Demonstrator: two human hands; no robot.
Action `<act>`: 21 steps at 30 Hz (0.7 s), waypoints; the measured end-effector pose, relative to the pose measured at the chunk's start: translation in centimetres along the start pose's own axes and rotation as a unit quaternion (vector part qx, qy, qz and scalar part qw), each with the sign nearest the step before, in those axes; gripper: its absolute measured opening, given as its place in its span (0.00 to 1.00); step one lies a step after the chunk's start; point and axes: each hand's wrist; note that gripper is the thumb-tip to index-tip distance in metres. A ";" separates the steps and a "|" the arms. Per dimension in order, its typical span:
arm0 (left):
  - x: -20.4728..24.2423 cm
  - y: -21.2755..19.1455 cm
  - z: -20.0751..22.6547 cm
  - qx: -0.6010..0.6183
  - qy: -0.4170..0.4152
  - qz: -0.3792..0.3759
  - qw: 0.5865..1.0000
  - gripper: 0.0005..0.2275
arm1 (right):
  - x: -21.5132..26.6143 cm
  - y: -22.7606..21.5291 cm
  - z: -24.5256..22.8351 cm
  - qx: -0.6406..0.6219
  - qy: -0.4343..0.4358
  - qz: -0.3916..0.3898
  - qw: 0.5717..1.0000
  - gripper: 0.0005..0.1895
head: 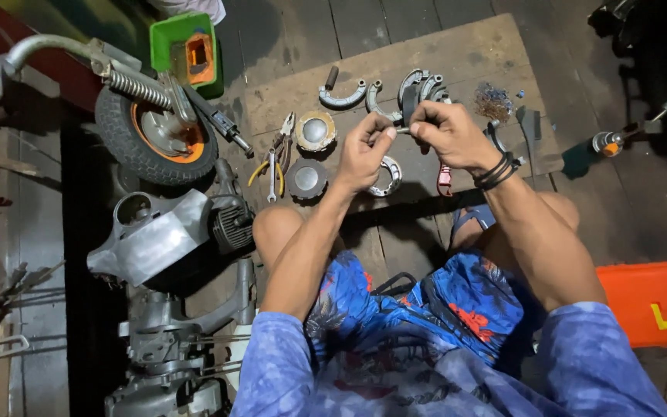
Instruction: The person sits on the floor and assembles curved metal brake shoes into a circular assembly. They use a metal file to smooth the edges of the parts and then fit them together by hand.
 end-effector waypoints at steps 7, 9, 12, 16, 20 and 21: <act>0.3 0.1 -0.3 0.006 -0.006 0.007 1.000 0.02 | 0.1 0.4 -0.3 0.000 -0.002 0.010 1.000 0.08; 0.7 0.3 0.1 0.009 -0.001 0.016 1.000 0.02 | 0.5 0.3 -0.8 0.024 -0.005 0.010 1.000 0.09; 0.6 -0.3 -1.4 -0.033 0.020 -0.001 0.999 0.02 | -0.1 0.2 -0.8 0.044 0.015 -0.001 0.999 0.08; 0.1 -1.2 0.6 -0.199 0.092 -0.035 0.975 0.02 | 0.2 1.0 -1.2 0.084 0.031 -0.007 0.996 0.06; 1.3 -2.2 -1.7 -0.371 0.103 -0.038 0.922 0.07 | -1.0 2.2 0.9 0.183 -0.010 0.014 0.983 0.05; 1.7 -2.4 -2.8 -0.394 0.084 -0.034 0.914 0.08 | -1.2 2.2 1.7 0.220 -0.011 0.016 0.975 0.05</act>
Point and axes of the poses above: each hand's wrist, its own x-axis away from the middle knuckle, its own y-axis out of the palm, z = x × y, and after that the axes turned 9 degrees about y, right-handed
